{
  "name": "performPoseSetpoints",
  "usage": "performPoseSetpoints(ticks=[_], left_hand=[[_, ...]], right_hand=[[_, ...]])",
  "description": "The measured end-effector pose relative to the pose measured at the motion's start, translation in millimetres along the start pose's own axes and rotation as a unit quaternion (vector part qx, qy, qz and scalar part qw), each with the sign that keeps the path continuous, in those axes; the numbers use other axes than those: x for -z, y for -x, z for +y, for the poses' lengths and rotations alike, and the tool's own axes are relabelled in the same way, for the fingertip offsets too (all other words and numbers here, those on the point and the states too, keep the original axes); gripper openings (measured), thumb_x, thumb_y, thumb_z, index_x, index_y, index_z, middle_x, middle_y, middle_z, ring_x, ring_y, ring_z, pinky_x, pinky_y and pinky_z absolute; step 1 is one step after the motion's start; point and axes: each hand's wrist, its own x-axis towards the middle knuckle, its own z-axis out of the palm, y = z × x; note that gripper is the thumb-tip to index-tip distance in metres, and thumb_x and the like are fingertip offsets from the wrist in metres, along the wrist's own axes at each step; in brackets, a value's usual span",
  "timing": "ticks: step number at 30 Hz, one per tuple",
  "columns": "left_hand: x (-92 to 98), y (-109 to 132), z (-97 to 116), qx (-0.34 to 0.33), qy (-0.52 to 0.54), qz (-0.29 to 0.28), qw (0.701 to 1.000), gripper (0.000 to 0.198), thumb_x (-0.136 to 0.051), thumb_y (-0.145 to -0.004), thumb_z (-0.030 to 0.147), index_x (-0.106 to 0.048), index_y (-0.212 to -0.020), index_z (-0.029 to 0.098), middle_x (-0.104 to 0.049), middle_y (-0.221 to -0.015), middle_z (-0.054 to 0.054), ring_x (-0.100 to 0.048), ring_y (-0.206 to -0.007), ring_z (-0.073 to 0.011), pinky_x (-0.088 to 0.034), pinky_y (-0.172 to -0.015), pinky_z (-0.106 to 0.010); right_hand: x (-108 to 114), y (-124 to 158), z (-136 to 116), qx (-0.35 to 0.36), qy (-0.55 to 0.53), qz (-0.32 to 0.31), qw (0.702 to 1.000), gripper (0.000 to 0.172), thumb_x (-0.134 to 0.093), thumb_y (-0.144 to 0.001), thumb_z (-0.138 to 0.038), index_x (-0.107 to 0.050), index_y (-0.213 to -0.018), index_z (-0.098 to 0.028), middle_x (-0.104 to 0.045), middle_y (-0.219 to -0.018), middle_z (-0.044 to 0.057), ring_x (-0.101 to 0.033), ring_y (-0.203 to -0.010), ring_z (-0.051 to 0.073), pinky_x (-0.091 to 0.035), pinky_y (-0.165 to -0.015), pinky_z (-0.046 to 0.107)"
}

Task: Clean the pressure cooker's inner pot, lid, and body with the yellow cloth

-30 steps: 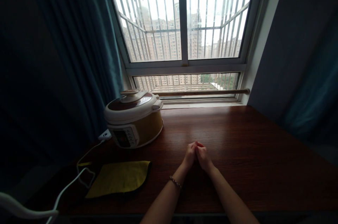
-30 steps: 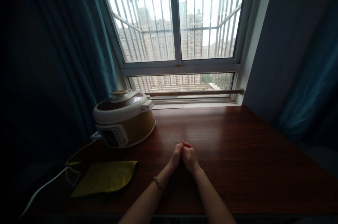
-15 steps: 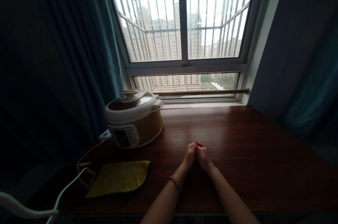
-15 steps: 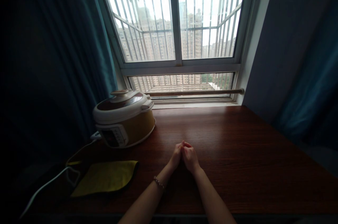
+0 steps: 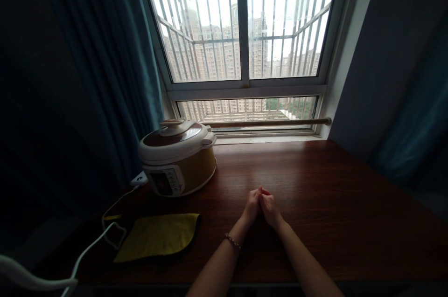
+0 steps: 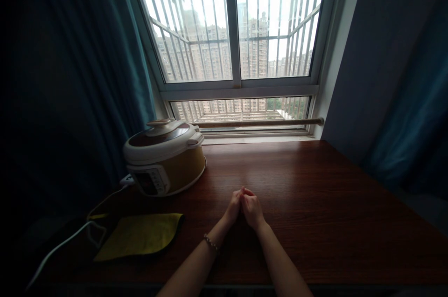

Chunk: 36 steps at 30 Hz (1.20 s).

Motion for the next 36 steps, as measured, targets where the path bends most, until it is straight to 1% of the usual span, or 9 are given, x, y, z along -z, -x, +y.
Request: performPoseSetpoints(ticks=[4,10,20,24,27,29,31,33,36], left_hand=[[0.3,-1,-3,-0.006,-0.001,0.000,1.000,0.060,-0.038,-0.081,0.060,-0.065,-0.076,0.007,-0.059,-0.056,-0.006,-0.048,-0.043,-0.0102,-0.032,-0.039,-0.021],[0.2,-2,-6,-0.006,-0.003,-0.003,1.000,0.061,-0.038,-0.080,0.062,-0.064,-0.077,0.006,-0.060,-0.058,-0.007,-0.051,-0.046,-0.0115,-0.033,-0.040,-0.021],[1.1,-1,-2,-0.007,-0.018,0.000,1.000,0.063,-0.037,-0.080,0.063,-0.064,-0.076,0.007,-0.059,-0.056,-0.006,-0.049,-0.044,-0.0109,-0.034,-0.040,-0.021],[0.3,0,-3,-0.016,-0.044,0.004,0.999,0.063,-0.034,-0.081,0.062,-0.064,-0.076,0.007,-0.060,-0.058,-0.007,-0.052,-0.047,-0.0123,-0.037,-0.042,-0.022],[-1.6,4,3,-0.022,-0.078,0.009,0.997,0.062,-0.030,-0.083,0.060,-0.064,-0.078,0.008,-0.060,-0.057,-0.007,-0.053,-0.046,-0.0137,-0.039,-0.043,-0.023],[-1.1,9,14,-0.035,-0.107,0.023,0.993,0.059,-0.030,-0.084,0.057,-0.065,-0.079,0.009,-0.063,-0.063,-0.008,-0.058,-0.054,-0.0164,-0.044,-0.050,-0.026],[3.2,17,31,-0.055,-0.142,0.051,0.987,0.049,-0.038,-0.083,0.053,-0.065,-0.083,0.012,-0.067,-0.077,-0.009,-0.062,-0.071,-0.0199,-0.048,-0.067,-0.030],[13.4,32,51,-0.072,-0.178,0.093,0.977,0.039,-0.048,-0.080,0.048,-0.064,-0.091,0.015,-0.067,-0.093,-0.010,-0.060,-0.090,-0.0228,-0.044,-0.084,-0.034],[41.6,70,74,-0.083,-0.240,0.178,0.951,0.037,-0.050,-0.080,0.043,-0.061,-0.103,0.016,-0.061,-0.111,-0.012,-0.052,-0.109,-0.0253,-0.032,-0.100,-0.040]], right_hand=[[0,0,0,-0.003,0.001,0.000,1.000,0.060,-0.017,-0.090,-0.055,-0.043,-0.047,-0.022,-0.049,-0.047,0.003,-0.056,-0.069,0.018,-0.042,-0.072,0.030],[2,0,-2,-0.005,0.003,0.001,1.000,0.062,-0.016,-0.090,-0.056,-0.044,-0.047,-0.022,-0.049,-0.047,0.004,-0.058,-0.080,0.020,-0.041,-0.079,0.031],[1,0,-2,-0.008,0.006,-0.001,1.000,0.062,-0.016,-0.089,-0.057,-0.045,-0.046,-0.022,-0.051,-0.048,0.004,-0.058,-0.076,0.020,-0.043,-0.077,0.031],[2,0,-6,-0.009,0.013,-0.002,1.000,0.063,-0.016,-0.090,-0.057,-0.045,-0.046,-0.022,-0.051,-0.048,0.004,-0.058,-0.079,0.020,-0.042,-0.076,0.030],[3,1,-8,-0.011,0.022,-0.009,1.000,0.064,-0.015,-0.089,-0.057,-0.045,-0.047,-0.021,-0.051,-0.048,0.004,-0.058,-0.077,0.019,-0.042,-0.073,0.028],[4,2,-9,-0.017,0.030,-0.015,0.999,0.063,-0.016,-0.089,-0.058,-0.047,-0.049,-0.021,-0.052,-0.049,0.004,-0.057,-0.067,0.017,-0.041,-0.067,0.027],[4,3,-9,-0.025,0.039,-0.020,0.999,0.060,-0.020,-0.089,-0.057,-0.051,-0.054,-0.019,-0.054,-0.052,0.003,-0.055,-0.058,0.015,-0.039,-0.061,0.025],[5,5,-9,-0.034,0.047,-0.025,0.998,0.057,-0.022,-0.090,-0.055,-0.054,-0.060,-0.019,-0.055,-0.053,0.002,-0.053,-0.053,0.013,-0.037,-0.056,0.024],[5,6,-9,-0.046,0.052,-0.030,0.997,0.058,-0.018,-0.092,-0.052,-0.054,-0.061,-0.019,-0.052,-0.047,0.000,-0.050,-0.047,0.012,-0.035,-0.053,0.022]])
